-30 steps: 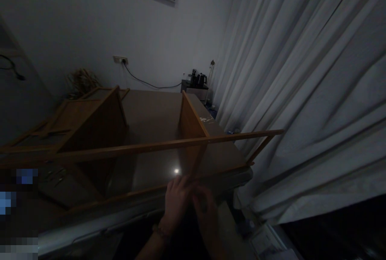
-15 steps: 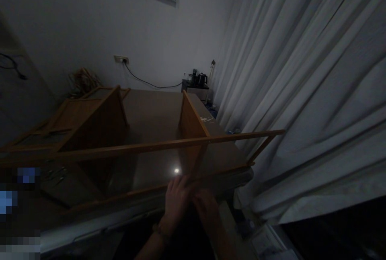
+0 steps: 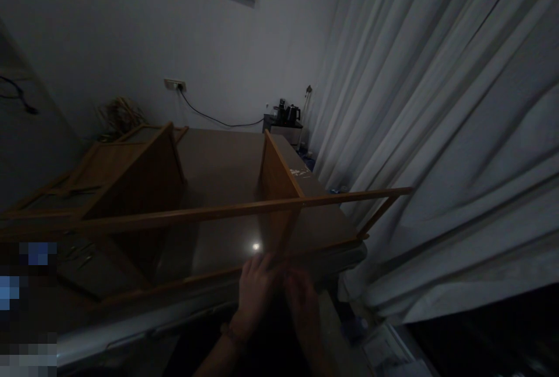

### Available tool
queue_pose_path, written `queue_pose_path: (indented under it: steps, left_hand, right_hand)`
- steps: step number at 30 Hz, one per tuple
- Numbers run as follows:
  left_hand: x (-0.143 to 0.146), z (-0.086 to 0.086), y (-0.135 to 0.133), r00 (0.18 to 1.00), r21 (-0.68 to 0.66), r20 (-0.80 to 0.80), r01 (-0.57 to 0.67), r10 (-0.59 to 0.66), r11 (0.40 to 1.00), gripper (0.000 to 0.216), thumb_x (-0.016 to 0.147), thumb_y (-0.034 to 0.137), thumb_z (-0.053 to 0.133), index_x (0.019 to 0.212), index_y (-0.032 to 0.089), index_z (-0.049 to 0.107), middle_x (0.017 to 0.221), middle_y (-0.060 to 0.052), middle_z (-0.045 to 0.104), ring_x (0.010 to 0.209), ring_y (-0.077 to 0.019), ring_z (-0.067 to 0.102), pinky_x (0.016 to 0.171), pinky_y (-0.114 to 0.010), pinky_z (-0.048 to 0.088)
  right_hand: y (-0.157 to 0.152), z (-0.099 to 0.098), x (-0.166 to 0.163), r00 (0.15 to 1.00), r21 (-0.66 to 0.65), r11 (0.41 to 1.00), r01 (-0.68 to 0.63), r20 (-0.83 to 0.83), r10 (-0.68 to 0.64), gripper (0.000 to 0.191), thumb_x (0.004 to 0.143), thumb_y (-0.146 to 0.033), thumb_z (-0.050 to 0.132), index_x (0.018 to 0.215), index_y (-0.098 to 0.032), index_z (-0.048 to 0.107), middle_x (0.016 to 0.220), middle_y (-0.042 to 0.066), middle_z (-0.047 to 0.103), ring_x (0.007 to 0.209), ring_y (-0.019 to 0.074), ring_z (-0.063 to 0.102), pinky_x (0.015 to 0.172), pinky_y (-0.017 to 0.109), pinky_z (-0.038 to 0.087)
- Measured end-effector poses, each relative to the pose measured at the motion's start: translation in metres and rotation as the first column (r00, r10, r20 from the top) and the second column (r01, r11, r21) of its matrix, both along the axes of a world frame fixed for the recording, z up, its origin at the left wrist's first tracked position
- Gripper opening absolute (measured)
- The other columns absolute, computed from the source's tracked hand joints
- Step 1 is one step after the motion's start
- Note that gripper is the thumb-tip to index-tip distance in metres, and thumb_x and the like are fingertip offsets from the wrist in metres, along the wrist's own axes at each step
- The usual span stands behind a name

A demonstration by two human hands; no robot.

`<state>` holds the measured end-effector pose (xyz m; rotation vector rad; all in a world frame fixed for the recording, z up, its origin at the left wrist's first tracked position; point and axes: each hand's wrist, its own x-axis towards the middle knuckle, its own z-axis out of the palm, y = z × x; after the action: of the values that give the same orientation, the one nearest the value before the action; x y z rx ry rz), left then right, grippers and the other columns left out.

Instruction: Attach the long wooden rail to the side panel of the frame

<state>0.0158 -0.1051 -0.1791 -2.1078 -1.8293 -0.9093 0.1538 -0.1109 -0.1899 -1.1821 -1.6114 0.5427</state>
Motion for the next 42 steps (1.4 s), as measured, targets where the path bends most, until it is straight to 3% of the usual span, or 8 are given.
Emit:
queue_pose_path:
  steps: [4,9,14,18,25,33,37,42]
  left_hand:
    - [-0.001,-0.001,0.000,1.000,0.007,-0.009,0.007,-0.007,1.000,0.042,0.079,0.024,0.074,0.114,0.046,0.065,0.111,0.005,0.068,0.097,-0.0190,0.054,0.080,-0.032,0.038]
    - [-0.002,-0.005,0.002,1.000,0.023,-0.007,0.009,-0.009,1.000,0.038,0.081,0.023,0.072,0.112,0.045,0.067,0.111,0.003,0.068,0.096,-0.0197,0.054,0.080,-0.033,0.039]
    - [-0.001,-0.004,0.001,1.000,0.019,-0.007,0.002,-0.002,1.000,0.041,0.080,0.019,0.072,0.112,0.045,0.067,0.112,0.003,0.069,0.099,-0.0214,0.054,0.080,-0.034,0.038]
    - [-0.001,-0.001,0.000,1.000,-0.004,0.003,0.011,-0.011,1.000,0.039,0.081,0.021,0.072,0.113,0.044,0.067,0.111,0.002,0.068,0.096,-0.0210,0.055,0.080,-0.034,0.038]
    - [-0.001,0.001,0.000,1.000,-0.009,0.012,0.005,-0.005,1.000,0.039,0.078,0.026,0.075,0.111,0.045,0.067,0.112,0.003,0.069,0.096,-0.0221,0.055,0.080,-0.034,0.038]
    - [0.000,-0.004,0.002,1.000,0.037,0.006,-0.004,0.003,0.999,0.042,0.080,0.021,0.073,0.112,0.046,0.066,0.111,0.004,0.069,0.097,-0.0201,0.054,0.081,-0.032,0.038]
    - [0.000,-0.006,0.002,1.000,0.055,-0.010,-0.009,0.010,0.998,0.038,0.081,0.023,0.072,0.111,0.046,0.067,0.109,0.004,0.069,0.097,-0.0198,0.053,0.081,-0.032,0.038]
    - [0.000,-0.006,0.001,1.000,0.040,0.023,-0.001,0.000,0.999,0.042,0.080,0.022,0.073,0.112,0.047,0.066,0.112,0.004,0.068,0.098,-0.0210,0.053,0.082,-0.033,0.039]
  right_hand:
    - [0.004,-0.005,0.013,0.995,0.100,0.993,-0.068,0.085,0.060,0.020,0.091,-0.041,0.059,0.099,-0.026,0.069,0.094,0.005,0.073,0.087,0.0204,0.069,0.078,0.036,0.057]
    - [0.006,-0.011,0.025,0.980,0.152,0.981,-0.122,0.173,0.095,0.019,0.093,-0.043,0.055,0.093,-0.033,0.072,0.087,0.003,0.073,0.086,0.0217,0.068,0.087,0.044,0.052]
    - [0.002,-0.010,0.008,0.989,0.092,0.996,-0.009,0.146,-0.005,0.030,0.093,-0.043,0.055,0.071,-0.025,0.065,0.069,0.002,0.065,0.069,0.0192,0.062,0.074,0.037,0.050]
    - [-0.003,-0.009,-0.009,0.995,-0.008,0.998,0.066,0.078,-0.065,0.038,0.096,-0.043,0.047,0.068,-0.021,0.059,0.064,0.000,0.062,0.058,0.0143,0.058,0.056,0.025,0.048]
    - [0.000,-0.007,-0.012,0.999,-0.072,0.997,0.016,0.043,-0.013,0.053,0.098,-0.053,0.037,0.066,-0.019,0.063,0.054,0.000,0.063,0.047,0.0137,0.061,0.045,0.021,0.047]
    - [0.003,0.003,0.015,0.981,0.101,0.993,-0.062,0.188,0.042,0.031,0.085,-0.053,0.064,0.097,-0.025,0.070,0.094,0.006,0.073,0.088,0.0228,0.068,0.081,0.038,0.054]
    - [0.004,0.000,0.015,0.967,0.172,0.972,-0.158,0.228,0.117,0.034,0.094,-0.052,0.050,0.084,-0.027,0.070,0.084,0.003,0.072,0.081,0.0183,0.068,0.078,0.033,0.054]
    - [0.002,-0.003,0.002,0.978,0.172,0.979,-0.111,0.193,0.077,0.034,0.097,-0.049,0.046,0.083,-0.025,0.066,0.078,0.002,0.070,0.075,0.0165,0.067,0.070,0.028,0.055]
